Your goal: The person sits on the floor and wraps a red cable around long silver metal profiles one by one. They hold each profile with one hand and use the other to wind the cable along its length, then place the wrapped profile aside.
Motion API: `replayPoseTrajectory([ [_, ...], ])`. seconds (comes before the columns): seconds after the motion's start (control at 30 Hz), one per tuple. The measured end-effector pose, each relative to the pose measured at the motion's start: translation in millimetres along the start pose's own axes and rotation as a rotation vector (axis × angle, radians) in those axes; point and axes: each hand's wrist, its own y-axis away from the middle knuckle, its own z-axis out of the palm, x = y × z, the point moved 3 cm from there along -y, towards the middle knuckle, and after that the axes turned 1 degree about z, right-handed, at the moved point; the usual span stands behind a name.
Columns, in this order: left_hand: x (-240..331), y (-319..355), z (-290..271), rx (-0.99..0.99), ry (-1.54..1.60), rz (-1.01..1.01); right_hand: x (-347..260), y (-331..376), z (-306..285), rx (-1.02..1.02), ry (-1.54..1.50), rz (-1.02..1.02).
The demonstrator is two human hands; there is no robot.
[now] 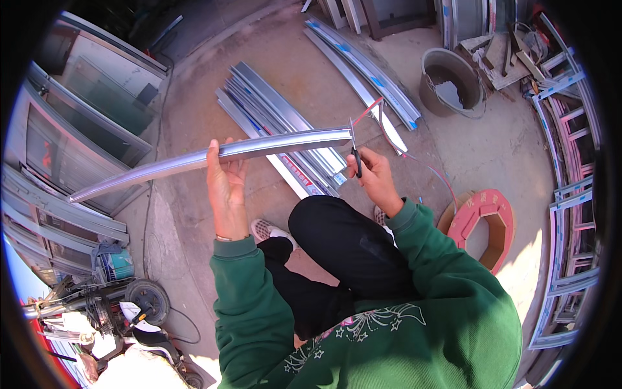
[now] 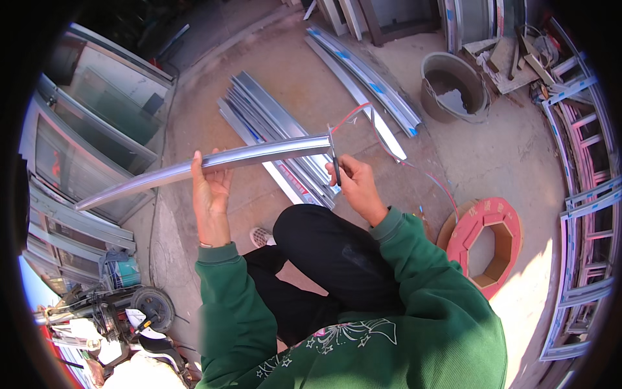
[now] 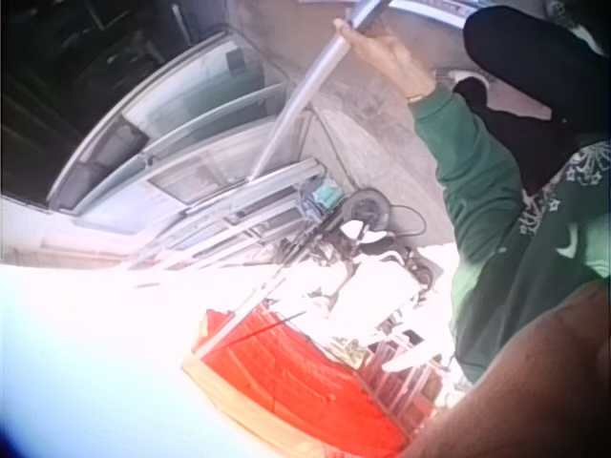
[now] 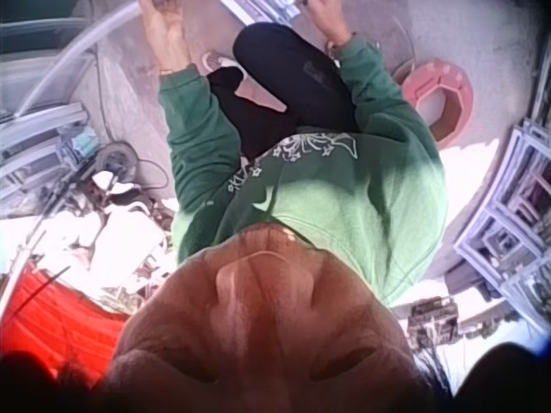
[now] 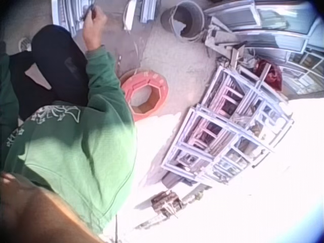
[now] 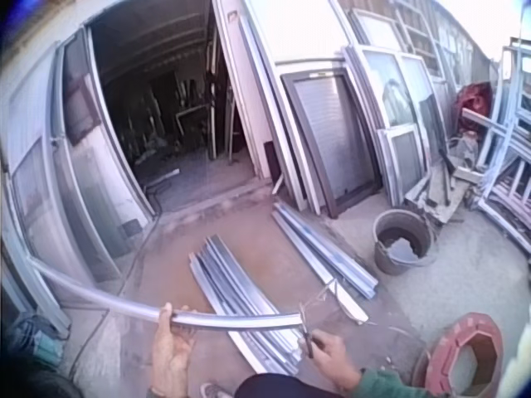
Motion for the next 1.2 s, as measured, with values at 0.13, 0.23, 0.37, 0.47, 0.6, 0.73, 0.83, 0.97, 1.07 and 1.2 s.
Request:
replayPoseTrajectory([
  [0.13, -1.4, 3.9, 3.6, 0.013, 0.020, -0.014, 30.6, 12.5, -18.6, 0.038, 0.064, 0.074],
  [0.23, 9.3, 2.5, 3.1, 0.019, 0.009, -0.004, 79.2, 27.4, -40.1, 0.026, 0.424, 0.132],
  [0.37, 12.5, -1.8, 1.9, 0.051, 0.026, 0.025, 164.9, 61.5, -97.0, 0.023, 0.802, 0.291],
  [0.47, 15.1, -5.1, -3.2, 0.048, 0.057, 0.038, 222.3, 84.6, -139.8, 0.210, 0.982, 0.425],
  [0.6, 18.6, -11.1, -9.7, 0.030, 0.089, 0.018, 266.4, 82.9, -171.4, 0.279, 1.061, 0.349],
  [0.73, 19.3, -14.8, -10.6, 0.035, 0.093, 0.010, 276.6, 63.5, -175.0, 0.369, 1.076, 0.253],
  [0.83, 19.6, -14.8, -9.0, 0.043, 0.090, 0.017, 286.6, 54.8, -162.5, 0.301, 1.018, 0.334],
  [0.97, 20.4, -15.6, -8.0, 0.063, 0.057, 0.077, 306.2, 20.2, -132.9, 0.138, 0.486, 0.556],
  [1.07, 22.3, -16.7, -7.5, 0.083, 0.065, 0.064, 321.3, -11.9, -109.4, 0.175, 0.042, 0.634],
  [1.2, 24.0, -15.6, -6.6, 0.068, 0.084, 0.056, 354.5, -63.5, -90.1, 0.174, 0.379, 0.532],
])
